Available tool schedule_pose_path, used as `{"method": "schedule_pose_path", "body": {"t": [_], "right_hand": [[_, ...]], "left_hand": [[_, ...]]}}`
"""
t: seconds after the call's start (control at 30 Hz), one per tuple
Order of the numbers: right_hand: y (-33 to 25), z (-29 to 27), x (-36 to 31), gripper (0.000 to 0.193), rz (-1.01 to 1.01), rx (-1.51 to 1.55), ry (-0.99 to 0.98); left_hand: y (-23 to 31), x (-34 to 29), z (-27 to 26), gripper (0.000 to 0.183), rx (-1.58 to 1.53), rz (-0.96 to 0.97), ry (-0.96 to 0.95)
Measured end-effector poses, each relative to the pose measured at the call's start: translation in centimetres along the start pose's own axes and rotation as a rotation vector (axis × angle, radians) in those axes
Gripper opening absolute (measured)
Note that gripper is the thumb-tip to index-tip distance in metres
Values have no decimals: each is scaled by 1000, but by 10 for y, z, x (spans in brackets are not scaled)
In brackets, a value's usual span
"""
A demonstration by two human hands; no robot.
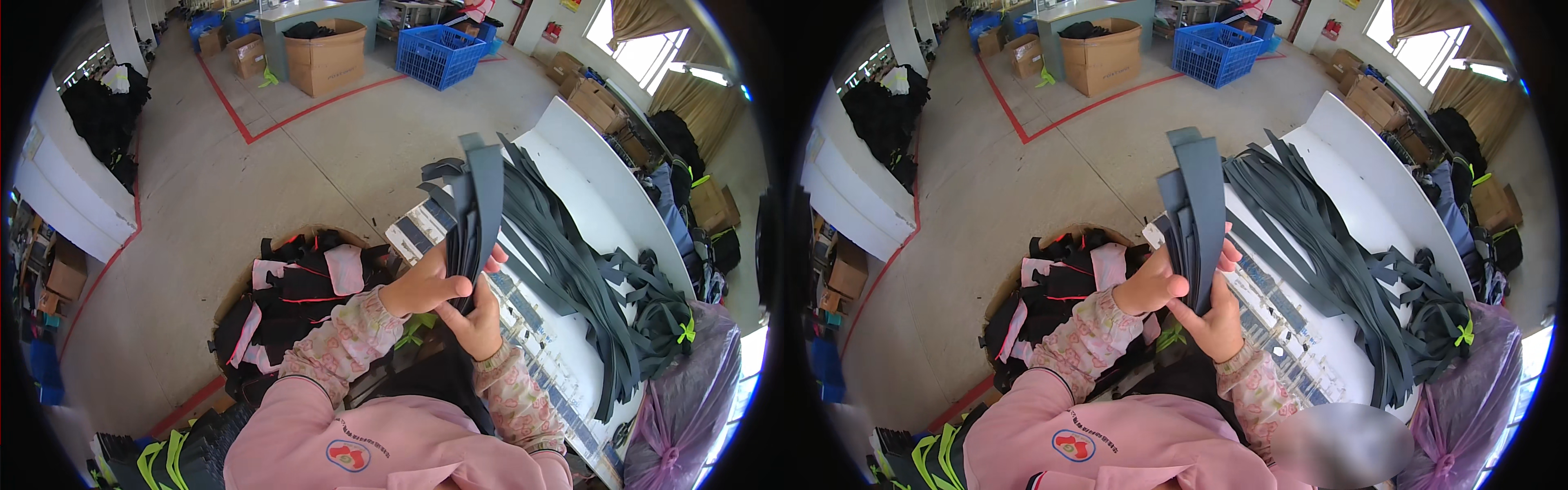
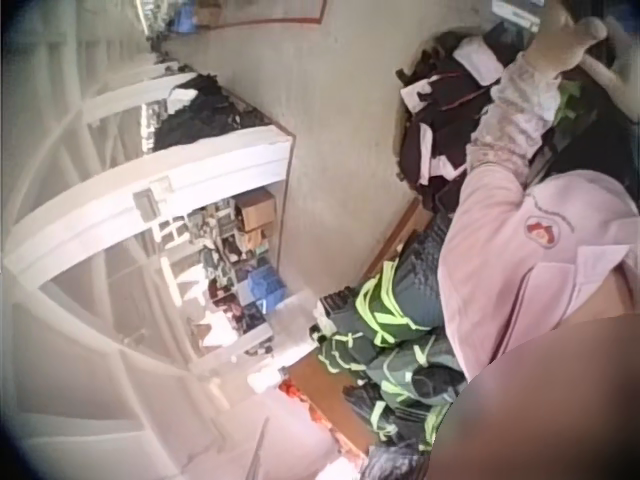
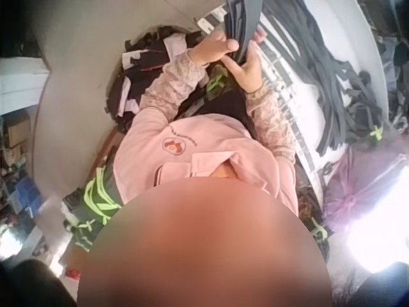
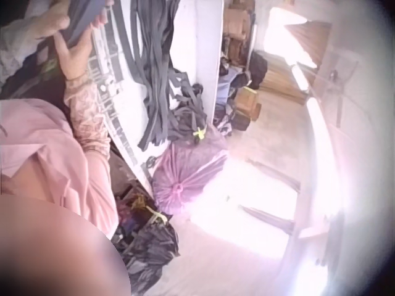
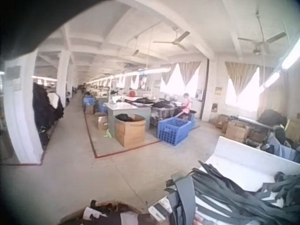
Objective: Gathering, sorting, and aligning long grey fabric straps at a factory workstation.
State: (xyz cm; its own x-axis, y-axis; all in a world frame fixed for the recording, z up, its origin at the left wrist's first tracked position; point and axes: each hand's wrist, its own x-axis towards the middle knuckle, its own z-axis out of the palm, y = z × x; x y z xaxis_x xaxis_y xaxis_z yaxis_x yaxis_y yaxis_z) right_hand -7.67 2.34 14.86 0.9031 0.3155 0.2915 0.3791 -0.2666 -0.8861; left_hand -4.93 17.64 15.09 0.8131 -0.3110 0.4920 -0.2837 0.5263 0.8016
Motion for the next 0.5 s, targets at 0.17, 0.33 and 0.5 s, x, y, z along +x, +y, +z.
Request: {"method": "schedule_pose_path", "body": {"t": [0.17,0.33,0.5], "right_hand": [[21,-13,-12,53,75,173,-196],[17,-17,-15,53,30,159,-193],[-1,-29,-3,63,-214,-64,-206]], "left_hand": [[14,3,8,92,-28,-134,-107],[0,-4,7,75,220,-36,-196],[-5,-5,10,35,68,-28,-141]]}}
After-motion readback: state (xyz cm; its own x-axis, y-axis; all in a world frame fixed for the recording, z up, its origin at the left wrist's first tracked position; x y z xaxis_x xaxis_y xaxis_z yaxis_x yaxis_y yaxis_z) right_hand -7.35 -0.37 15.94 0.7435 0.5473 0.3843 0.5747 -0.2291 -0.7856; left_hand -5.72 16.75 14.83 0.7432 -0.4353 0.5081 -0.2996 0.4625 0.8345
